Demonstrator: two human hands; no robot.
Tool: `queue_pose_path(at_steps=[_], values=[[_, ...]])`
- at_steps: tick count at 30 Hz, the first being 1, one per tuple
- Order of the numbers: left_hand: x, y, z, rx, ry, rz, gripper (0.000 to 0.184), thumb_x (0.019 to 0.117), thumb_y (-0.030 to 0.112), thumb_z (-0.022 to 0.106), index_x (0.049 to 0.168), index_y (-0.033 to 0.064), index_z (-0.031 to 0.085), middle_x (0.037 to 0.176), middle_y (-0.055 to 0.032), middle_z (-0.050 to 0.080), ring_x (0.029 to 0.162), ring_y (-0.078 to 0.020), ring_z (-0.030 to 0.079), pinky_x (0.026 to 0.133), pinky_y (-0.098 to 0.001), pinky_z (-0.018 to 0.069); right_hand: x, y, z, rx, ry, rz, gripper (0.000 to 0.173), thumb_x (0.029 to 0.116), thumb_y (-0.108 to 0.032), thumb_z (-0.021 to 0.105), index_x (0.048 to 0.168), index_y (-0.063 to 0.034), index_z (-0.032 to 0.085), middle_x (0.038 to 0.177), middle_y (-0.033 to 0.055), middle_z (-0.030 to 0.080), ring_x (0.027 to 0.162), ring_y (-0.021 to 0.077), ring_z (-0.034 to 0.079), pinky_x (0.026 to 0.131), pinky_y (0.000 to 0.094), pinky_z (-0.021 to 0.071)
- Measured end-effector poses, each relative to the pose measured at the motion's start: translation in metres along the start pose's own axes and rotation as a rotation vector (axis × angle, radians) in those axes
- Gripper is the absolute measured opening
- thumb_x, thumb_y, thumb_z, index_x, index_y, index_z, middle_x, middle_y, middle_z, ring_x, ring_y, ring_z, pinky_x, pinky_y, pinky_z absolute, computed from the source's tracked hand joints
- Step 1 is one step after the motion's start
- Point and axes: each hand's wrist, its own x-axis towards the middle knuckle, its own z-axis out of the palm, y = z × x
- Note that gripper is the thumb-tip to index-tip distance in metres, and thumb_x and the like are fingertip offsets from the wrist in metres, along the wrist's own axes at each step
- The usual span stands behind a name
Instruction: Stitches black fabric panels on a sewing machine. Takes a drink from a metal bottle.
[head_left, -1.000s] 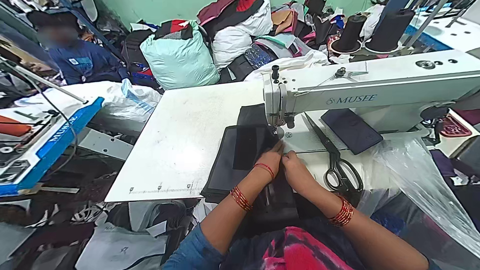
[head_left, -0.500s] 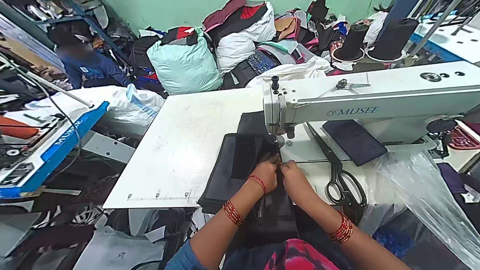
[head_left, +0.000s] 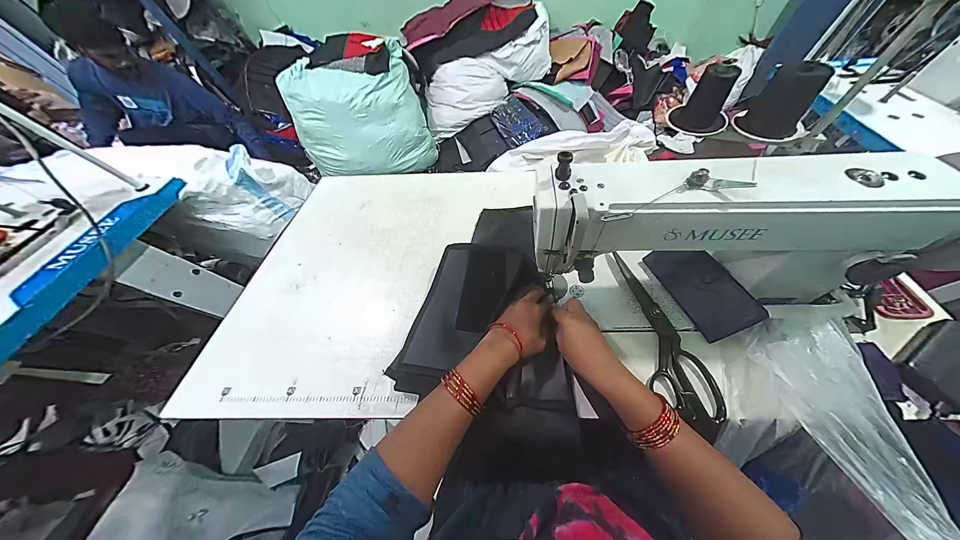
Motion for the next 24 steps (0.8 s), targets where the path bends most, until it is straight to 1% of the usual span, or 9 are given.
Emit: queue_pose_path(at_steps=[3,7,11,13,15,18,19,21,24], values=[[0.01,-0.008,-0.003,0.003,0.035,0.036,0.047,0.0996,0.009,0.054,0.145,0.0,0.055,0.155,-0.021,0.046,0.147,-0.0336,0.041,0.12,-0.0468,0.0343,0.009,-0.001,-0.004,0.003,-0.008,0.003,0.037,0.1045,-0.001,0.041,0.137,0.0051,0.06,0.134,0.0283,0.056,0.124,0.0367,0.058,0.107,0.0418,0.0472],[0.017,-0.016,-0.005,0.021,0.081,0.082,0.042,0.0997,0.008,0.055,0.141,-0.0006,0.059,0.15,-0.0217,0.051,0.143,-0.0337,0.047,0.118,-0.0464,0.0374,0.017,-0.005,-0.01,-0.03,-0.039,0.022,0.037,0.1041,-0.001,0.042,0.136,0.0047,0.06,0.136,0.0276,0.057,0.128,0.0372,0.057,0.109,0.0448,0.0456],[0.015,-0.014,-0.005,0.053,0.071,0.08,0.046,0.0983,0.007,0.056,0.144,-0.0022,0.056,0.155,-0.0208,0.047,0.147,-0.0327,0.043,0.12,-0.0456,0.0349,0.015,0.005,-0.002,0.06,0.079,-0.008,0.035,0.1046,-0.004,0.044,0.133,0.0033,0.063,0.13,0.0283,0.06,0.121,0.0381,0.061,0.106,0.0466,0.0481],[0.009,-0.005,-0.006,0.048,0.004,0.001,0.05,0.1013,0.008,0.052,0.15,-0.0009,0.048,0.163,-0.0186,0.037,0.151,-0.0322,0.036,0.121,-0.0469,0.0334,0.008,0.012,0.001,0.117,0.145,-0.01,0.035,0.1047,-0.007,0.046,0.135,0.0025,0.062,0.127,0.0277,0.062,0.118,0.0368,0.063,0.104,0.0456,0.0493],[-0.005,0.009,-0.004,0.037,-0.082,-0.086,0.056,0.1062,0.014,0.047,0.159,0.0013,0.033,0.17,-0.0168,0.021,0.156,-0.0339,0.024,0.123,-0.0501,0.029,-0.003,0.017,0.002,0.157,0.156,0.009,0.036,0.104,-0.008,0.049,0.137,0.0014,0.061,0.124,0.0248,0.064,0.112,0.0334,0.065,0.101,0.0436,0.051],[-0.03,0.028,0.007,0.095,-0.155,-0.107,0.062,0.1088,0.023,0.044,0.163,0.0024,0.022,0.172,-0.0193,0.011,0.159,-0.0372,0.009,0.128,-0.0536,0.0117,-0.021,0.026,0.006,0.196,0.162,0.024,0.036,0.1017,-0.008,0.052,0.136,-0.0008,0.063,0.113,0.0187,0.068,0.098,0.027,0.067,0.09,0.04,0.0535],[-0.038,0.035,0.008,0.14,-0.192,-0.105,0.063,0.1099,0.028,0.043,0.163,0.0021,0.02,0.172,-0.0202,0.009,0.159,-0.0382,0.007,0.128,-0.0557,0.0072,-0.027,0.028,0.006,0.203,0.155,0.029,0.037,0.1015,-0.008,0.052,0.136,-0.0012,0.063,0.11,0.0171,0.068,0.094,0.0257,0.066,0.088,0.0396,0.0533],[-0.053,0.044,0.014,0.213,-0.237,-0.084,0.071,0.1091,0.037,0.044,0.163,0.0,0.016,0.171,-0.0228,0.006,0.159,-0.0412,0.006,0.126,-0.0611,0.0041,-0.036,0.031,0.005,0.221,0.148,0.033,0.037,0.1012,-0.009,0.054,0.137,-0.0016,0.062,0.108,0.0154,0.069,0.09,0.0239,0.066,0.086,0.0389,0.0531],[-0.069,0.049,0.023,0.277,-0.268,-0.061,0.091,0.1026,0.052,0.053,0.163,-0.0013,0.01,0.172,-0.0223,0.002,0.159,-0.0402,0.004,0.124,-0.064,0.0021,-0.044,0.034,0.004,0.248,0.119,0.045,0.04,0.1008,-0.011,0.055,0.139,-0.0024,0.061,0.109,0.0139,0.07,0.089,0.0229,0.066,0.085,0.0388,0.0533]])
